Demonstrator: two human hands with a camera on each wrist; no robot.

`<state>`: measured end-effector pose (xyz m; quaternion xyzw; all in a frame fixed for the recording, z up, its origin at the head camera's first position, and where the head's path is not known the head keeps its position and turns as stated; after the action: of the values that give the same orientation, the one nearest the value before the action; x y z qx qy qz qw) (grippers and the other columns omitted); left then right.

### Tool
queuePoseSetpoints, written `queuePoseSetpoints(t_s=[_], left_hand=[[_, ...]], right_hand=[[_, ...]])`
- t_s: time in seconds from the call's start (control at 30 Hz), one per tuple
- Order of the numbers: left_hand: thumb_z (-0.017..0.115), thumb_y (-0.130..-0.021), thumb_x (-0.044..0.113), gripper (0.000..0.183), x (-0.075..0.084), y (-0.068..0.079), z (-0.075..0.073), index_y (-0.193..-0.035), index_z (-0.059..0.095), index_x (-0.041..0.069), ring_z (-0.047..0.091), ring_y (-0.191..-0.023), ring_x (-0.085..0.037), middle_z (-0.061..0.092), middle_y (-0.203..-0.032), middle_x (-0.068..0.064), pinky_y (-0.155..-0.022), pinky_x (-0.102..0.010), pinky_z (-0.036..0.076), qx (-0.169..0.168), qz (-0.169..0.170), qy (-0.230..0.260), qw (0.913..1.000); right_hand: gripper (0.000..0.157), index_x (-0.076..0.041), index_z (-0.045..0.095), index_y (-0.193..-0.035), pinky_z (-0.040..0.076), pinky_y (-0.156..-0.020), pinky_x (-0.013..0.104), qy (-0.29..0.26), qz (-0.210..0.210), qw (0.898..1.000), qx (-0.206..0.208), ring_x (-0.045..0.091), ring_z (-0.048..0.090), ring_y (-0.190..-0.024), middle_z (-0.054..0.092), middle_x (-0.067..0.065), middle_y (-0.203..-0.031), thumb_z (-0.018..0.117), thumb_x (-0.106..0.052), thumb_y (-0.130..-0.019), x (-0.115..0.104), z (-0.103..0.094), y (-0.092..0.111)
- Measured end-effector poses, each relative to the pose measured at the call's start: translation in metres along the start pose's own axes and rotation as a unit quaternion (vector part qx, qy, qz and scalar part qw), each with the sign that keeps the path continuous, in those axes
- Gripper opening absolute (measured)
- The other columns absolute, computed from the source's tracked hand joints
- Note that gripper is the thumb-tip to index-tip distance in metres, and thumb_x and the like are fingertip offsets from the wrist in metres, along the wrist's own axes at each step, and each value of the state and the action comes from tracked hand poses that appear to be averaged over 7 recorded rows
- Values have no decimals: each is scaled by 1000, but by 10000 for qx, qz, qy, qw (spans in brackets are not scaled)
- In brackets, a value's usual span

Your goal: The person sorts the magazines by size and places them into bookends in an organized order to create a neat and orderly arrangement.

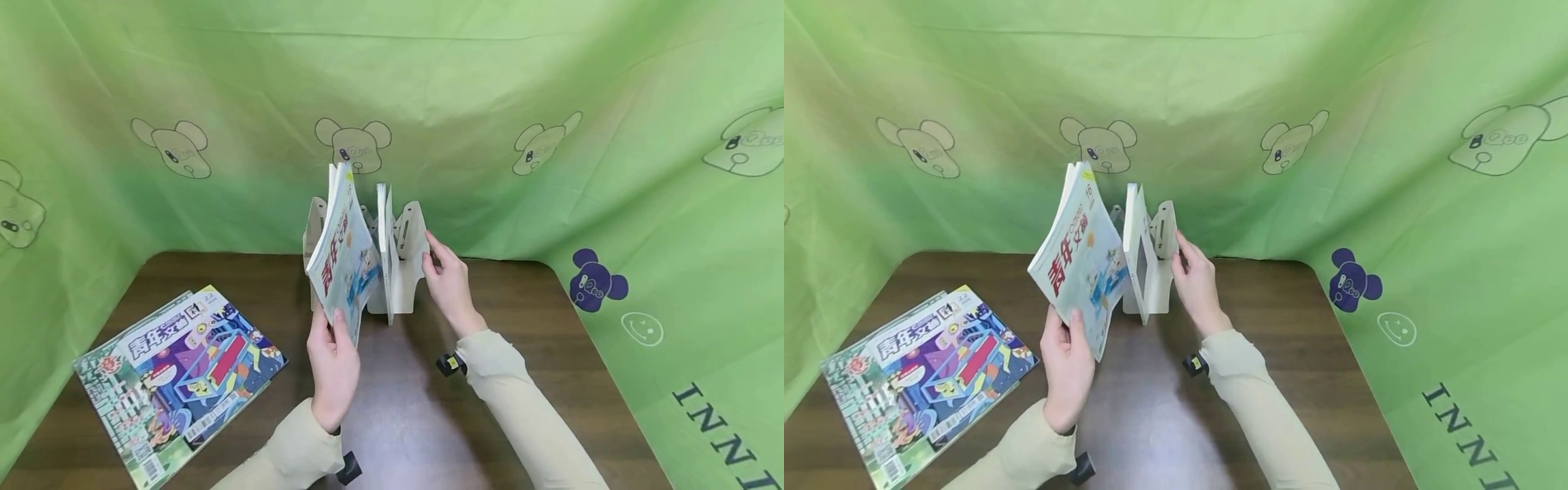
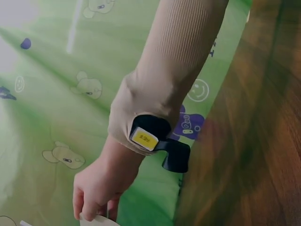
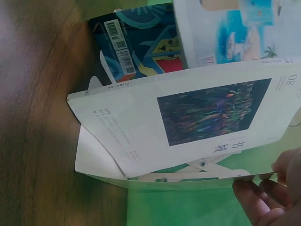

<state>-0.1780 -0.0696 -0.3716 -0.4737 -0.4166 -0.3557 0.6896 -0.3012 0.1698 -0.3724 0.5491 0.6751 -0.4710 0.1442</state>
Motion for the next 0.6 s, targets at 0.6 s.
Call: queuePoseSetpoints(t_s=[0.6], left_hand=[[40, -109, -1, 39, -17, -8, 10, -146, 52, -2, 56, -135, -37, 59, -146, -21, -111, -55, 46, 144, 152, -114, 9997]], right_hand=[[44, -1, 57, -148, 61, -91, 42, -44, 40, 10000, -5, 40, 65, -120, 64, 23, -139, 57, -2, -103, 2, -1, -2]])
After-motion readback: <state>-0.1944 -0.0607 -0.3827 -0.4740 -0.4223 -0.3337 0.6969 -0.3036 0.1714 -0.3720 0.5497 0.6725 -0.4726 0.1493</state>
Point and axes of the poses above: each hand's wrist, its own y-axis away from the middle knuckle, its own z-axis out of the palm, x = y × z, the point moved 10 cm from there along -y, towards the middle knuckle
